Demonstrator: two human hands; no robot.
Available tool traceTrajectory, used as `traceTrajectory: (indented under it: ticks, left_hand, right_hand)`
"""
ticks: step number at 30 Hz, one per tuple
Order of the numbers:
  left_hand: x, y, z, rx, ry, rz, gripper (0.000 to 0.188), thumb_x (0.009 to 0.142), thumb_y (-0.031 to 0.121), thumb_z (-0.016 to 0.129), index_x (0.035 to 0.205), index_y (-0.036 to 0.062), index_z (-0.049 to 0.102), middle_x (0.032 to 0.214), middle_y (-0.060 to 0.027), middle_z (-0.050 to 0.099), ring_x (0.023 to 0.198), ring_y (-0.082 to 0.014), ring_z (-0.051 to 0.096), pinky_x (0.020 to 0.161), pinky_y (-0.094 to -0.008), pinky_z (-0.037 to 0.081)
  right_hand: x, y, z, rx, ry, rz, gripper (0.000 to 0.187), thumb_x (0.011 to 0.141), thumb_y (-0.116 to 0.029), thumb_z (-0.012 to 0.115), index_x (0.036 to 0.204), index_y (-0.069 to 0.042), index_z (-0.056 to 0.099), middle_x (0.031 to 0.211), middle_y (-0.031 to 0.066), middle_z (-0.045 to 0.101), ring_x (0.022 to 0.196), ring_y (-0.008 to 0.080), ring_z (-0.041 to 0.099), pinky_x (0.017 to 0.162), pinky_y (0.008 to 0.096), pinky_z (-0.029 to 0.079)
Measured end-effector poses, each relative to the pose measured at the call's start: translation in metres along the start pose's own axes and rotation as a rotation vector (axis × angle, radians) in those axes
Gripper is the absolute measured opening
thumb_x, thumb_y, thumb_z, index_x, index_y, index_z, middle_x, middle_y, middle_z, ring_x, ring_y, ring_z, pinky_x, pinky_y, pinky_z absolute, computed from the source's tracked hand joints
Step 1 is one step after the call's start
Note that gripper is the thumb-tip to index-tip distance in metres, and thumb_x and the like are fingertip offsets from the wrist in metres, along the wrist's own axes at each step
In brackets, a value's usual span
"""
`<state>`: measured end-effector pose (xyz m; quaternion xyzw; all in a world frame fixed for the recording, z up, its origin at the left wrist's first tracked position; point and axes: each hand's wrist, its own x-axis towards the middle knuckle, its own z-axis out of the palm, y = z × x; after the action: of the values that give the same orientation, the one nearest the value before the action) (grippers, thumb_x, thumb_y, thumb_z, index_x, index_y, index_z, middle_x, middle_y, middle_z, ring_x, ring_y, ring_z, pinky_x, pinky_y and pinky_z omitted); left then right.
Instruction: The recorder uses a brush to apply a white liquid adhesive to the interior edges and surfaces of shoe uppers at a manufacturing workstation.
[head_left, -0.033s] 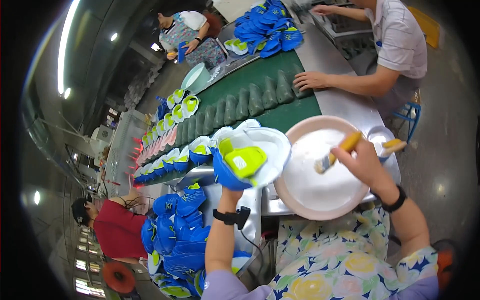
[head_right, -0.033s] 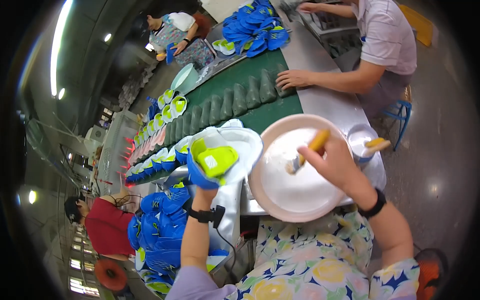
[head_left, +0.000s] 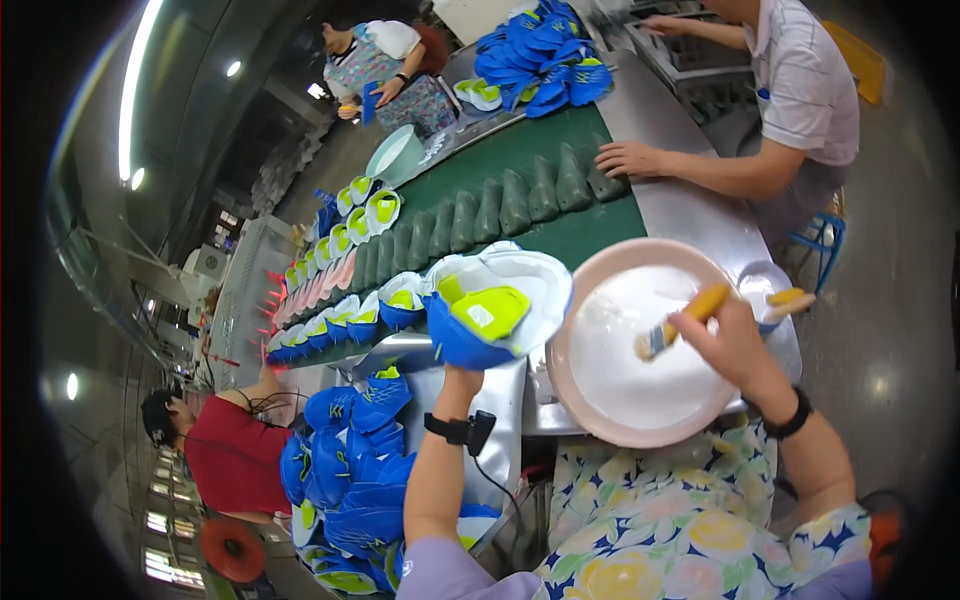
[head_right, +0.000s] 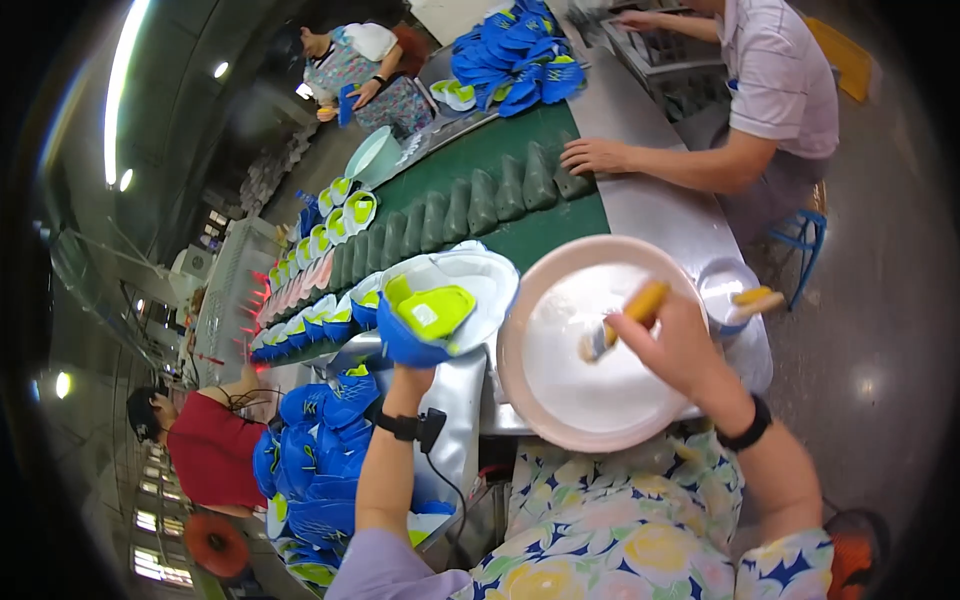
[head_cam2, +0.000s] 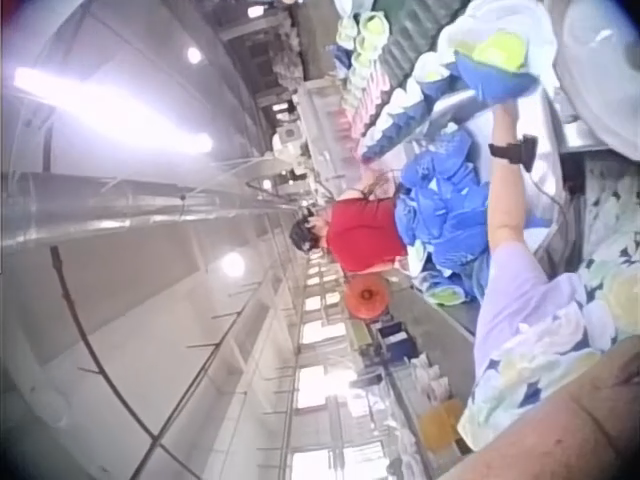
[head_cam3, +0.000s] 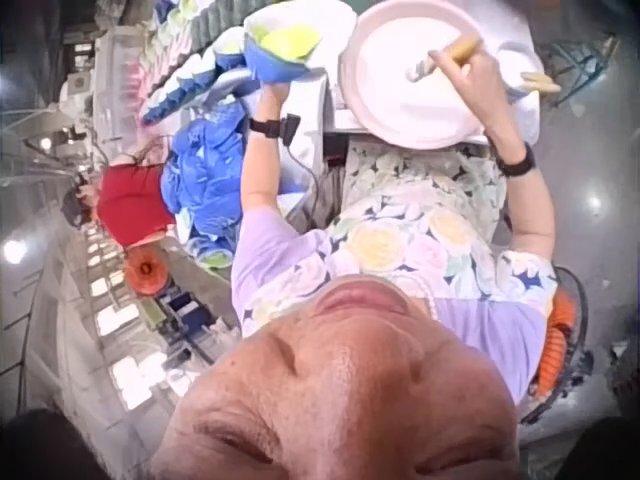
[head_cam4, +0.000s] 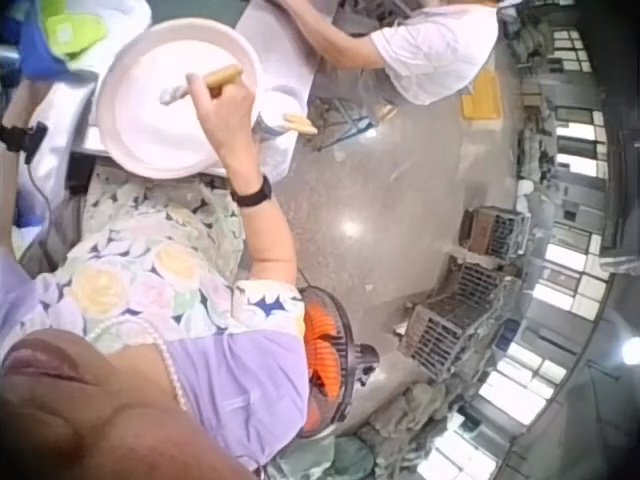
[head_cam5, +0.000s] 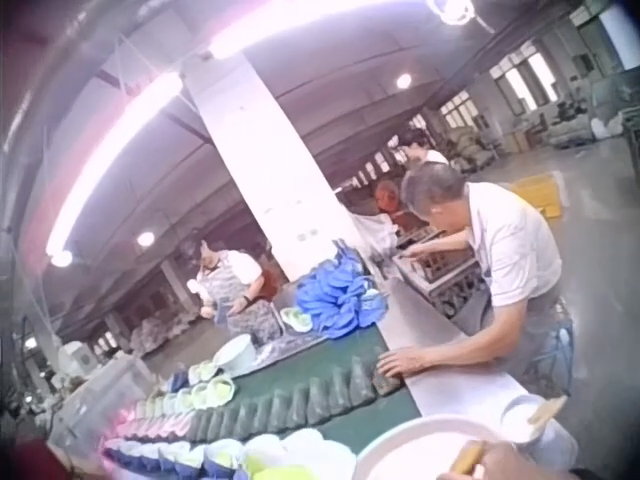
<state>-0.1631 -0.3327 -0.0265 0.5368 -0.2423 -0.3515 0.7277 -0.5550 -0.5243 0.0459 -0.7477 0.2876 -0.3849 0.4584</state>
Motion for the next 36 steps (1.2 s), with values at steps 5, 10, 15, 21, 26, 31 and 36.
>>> traceTrajectory:
  ticks: [5, 10, 15, 21, 26, 31, 36]
  left_hand:
    - [0.072, -0.049, -0.012, 1.000, -0.256, 0.294, 0.031, 0.096, 0.010, 0.062, 0.127, 0.0075, 0.058, 0.128, -0.0077, 0.062, 0.113, -0.0247, 0.062, 0.088, -0.0397, 0.056]
    - [0.126, -0.097, 0.043, 0.225, 0.069, -0.222, 0.044, 0.097, 0.009, 0.061, 0.139, 0.0104, 0.046, 0.134, -0.0097, 0.058, 0.118, -0.0262, 0.061, 0.097, -0.0474, 0.057]
    - [0.142, -0.136, 0.042, 0.231, 0.161, -0.343, 0.046, 0.097, -0.004, 0.048, 0.141, 0.0115, 0.049, 0.134, -0.0092, 0.056, 0.117, -0.0249, 0.060, 0.094, -0.0452, 0.056]
    - [0.140, -0.110, 0.056, 0.172, 0.274, -0.325, 0.066, 0.100, 0.024, 0.050, 0.159, 0.0213, 0.020, 0.151, -0.0152, 0.039, 0.125, -0.0351, 0.052, 0.094, -0.0591, 0.049]
    - [0.133, -0.101, 0.099, 0.221, 0.371, -0.337, 0.095, 0.089, 0.066, 0.058, 0.160, 0.0246, 0.011, 0.158, -0.0169, 0.029, 0.130, -0.0384, 0.046, 0.099, -0.0619, 0.041]
    - [0.144, -0.122, 0.083, 0.061, 0.441, -0.341, 0.091, 0.090, 0.062, 0.059, 0.160, 0.0265, 0.012, 0.150, -0.0190, 0.039, 0.122, -0.0346, 0.054, 0.098, -0.0589, 0.040]
    - [0.146, -0.108, 0.111, 0.034, 0.420, -0.448, 0.098, 0.083, 0.065, 0.067, 0.157, 0.0270, 0.014, 0.151, -0.0213, 0.038, 0.125, -0.0389, 0.050, 0.103, -0.0650, 0.034]
  right_hand:
    - [-0.034, 0.027, 0.009, -0.010, -0.080, 0.083, 0.020, 0.084, -0.014, 0.079, 0.081, 0.000, 0.065, 0.073, 0.0103, 0.067, 0.064, 0.0184, 0.065, 0.061, 0.0306, 0.050]
    - [-0.041, 0.035, 0.018, 0.021, -0.104, 0.087, 0.015, 0.084, -0.010, 0.076, 0.083, 0.001, 0.066, 0.077, 0.0100, 0.068, 0.068, 0.0189, 0.066, 0.064, 0.0300, 0.050]
    - [-0.041, 0.043, 0.015, 0.072, -0.092, 0.255, 0.012, 0.085, -0.007, 0.074, 0.086, 0.001, 0.065, 0.080, 0.0101, 0.068, 0.072, 0.0188, 0.067, 0.067, 0.0298, 0.050]
    - [-0.043, 0.038, 0.019, 0.031, -0.101, 0.239, 0.012, 0.085, -0.007, 0.073, 0.085, 0.002, 0.065, 0.080, 0.0103, 0.068, 0.072, 0.0198, 0.067, 0.067, 0.0299, 0.050]
    - [-0.045, 0.033, 0.020, -0.056, -0.101, 0.206, 0.011, 0.085, -0.007, 0.072, 0.085, 0.001, 0.065, 0.080, 0.0111, 0.067, 0.071, 0.0211, 0.067, 0.067, 0.0304, 0.050]
    - [-0.048, 0.036, 0.023, -0.057, -0.088, 0.195, 0.012, 0.085, -0.008, 0.073, 0.086, 0.001, 0.065, 0.079, 0.0112, 0.067, 0.070, 0.0215, 0.067, 0.067, 0.0308, 0.050]
    - [-0.046, 0.041, 0.020, -0.072, -0.069, 0.210, 0.011, 0.085, -0.007, 0.072, 0.086, 0.001, 0.065, 0.079, 0.0102, 0.067, 0.072, 0.0197, 0.067, 0.067, 0.0301, 0.050]
